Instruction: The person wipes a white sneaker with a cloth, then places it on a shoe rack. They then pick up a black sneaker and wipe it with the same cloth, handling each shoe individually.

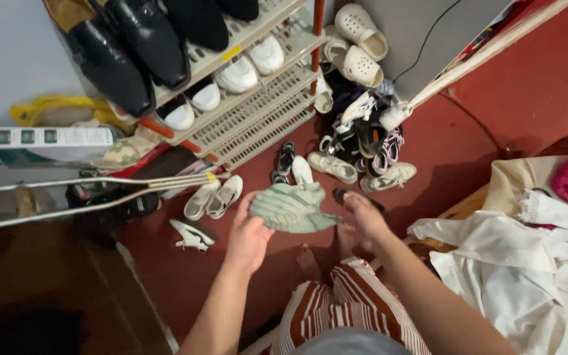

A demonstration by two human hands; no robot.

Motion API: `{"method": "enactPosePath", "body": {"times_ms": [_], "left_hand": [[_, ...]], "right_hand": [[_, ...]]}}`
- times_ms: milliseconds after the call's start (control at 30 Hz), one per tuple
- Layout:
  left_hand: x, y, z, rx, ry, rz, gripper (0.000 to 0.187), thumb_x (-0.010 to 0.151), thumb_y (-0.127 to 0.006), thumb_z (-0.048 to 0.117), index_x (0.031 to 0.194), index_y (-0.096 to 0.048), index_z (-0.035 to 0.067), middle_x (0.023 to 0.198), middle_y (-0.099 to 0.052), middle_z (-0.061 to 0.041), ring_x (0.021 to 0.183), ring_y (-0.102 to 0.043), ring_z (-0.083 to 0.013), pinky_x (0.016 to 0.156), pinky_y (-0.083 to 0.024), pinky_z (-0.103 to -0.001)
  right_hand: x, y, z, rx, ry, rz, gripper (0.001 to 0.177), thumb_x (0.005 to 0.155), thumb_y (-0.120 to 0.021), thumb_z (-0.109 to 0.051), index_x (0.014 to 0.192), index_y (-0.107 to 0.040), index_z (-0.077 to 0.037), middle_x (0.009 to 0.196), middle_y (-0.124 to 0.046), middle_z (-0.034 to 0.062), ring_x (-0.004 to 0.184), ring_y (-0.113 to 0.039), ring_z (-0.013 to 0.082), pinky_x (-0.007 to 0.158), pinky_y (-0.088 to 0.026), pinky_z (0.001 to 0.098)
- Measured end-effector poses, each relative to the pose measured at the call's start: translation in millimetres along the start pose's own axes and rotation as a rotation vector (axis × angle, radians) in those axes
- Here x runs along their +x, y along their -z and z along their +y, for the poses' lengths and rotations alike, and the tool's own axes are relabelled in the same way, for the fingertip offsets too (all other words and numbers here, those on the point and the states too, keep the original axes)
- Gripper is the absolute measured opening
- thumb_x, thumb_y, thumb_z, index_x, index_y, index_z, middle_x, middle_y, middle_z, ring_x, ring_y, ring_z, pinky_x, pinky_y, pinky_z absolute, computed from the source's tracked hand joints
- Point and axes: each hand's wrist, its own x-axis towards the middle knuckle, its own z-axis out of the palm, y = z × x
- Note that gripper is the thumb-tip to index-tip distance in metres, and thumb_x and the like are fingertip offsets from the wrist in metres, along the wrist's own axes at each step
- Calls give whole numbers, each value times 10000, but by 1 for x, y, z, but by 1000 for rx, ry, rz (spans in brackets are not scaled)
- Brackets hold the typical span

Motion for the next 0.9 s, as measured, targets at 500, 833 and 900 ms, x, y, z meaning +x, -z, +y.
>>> {"method": "enactPosePath", "body": {"times_ms": [500, 833, 900], "left_hand": [[135, -1, -137, 738, 239, 79, 574, 925, -666, 204, 1471, -499, 141, 1429, -602, -118, 1308, -605, -224, 1019, -508, -343], [354, 75, -369, 546, 553, 116, 632, 970, -669, 216, 1576, -496, 163, 1351, -610, -242, 958, -548, -298, 804, -433, -378], [389, 86, -410, 787, 526, 140, 595, 951, -664, 221, 1519, -494, 169, 1386, -615, -101, 1039, -603, -387, 859, -547, -374]], "right_hand": [[84, 18, 12, 540, -294, -411, 581, 915, -570, -458, 1385, -570, -118, 1335, -675, 108, 1204, -648, 314, 1034, -511, 513], [413, 124, 74, 296, 83, 19, 456, 893, -628, -150, 1343, -569, -105, 1172, -693, 115, 982, -693, 223, 815, -586, 367], [472, 133, 86, 142, 16, 121, 416, 936, -612, -160, 1345, -591, -87, 1154, -697, 117, 967, -681, 215, 806, -566, 360]]}}
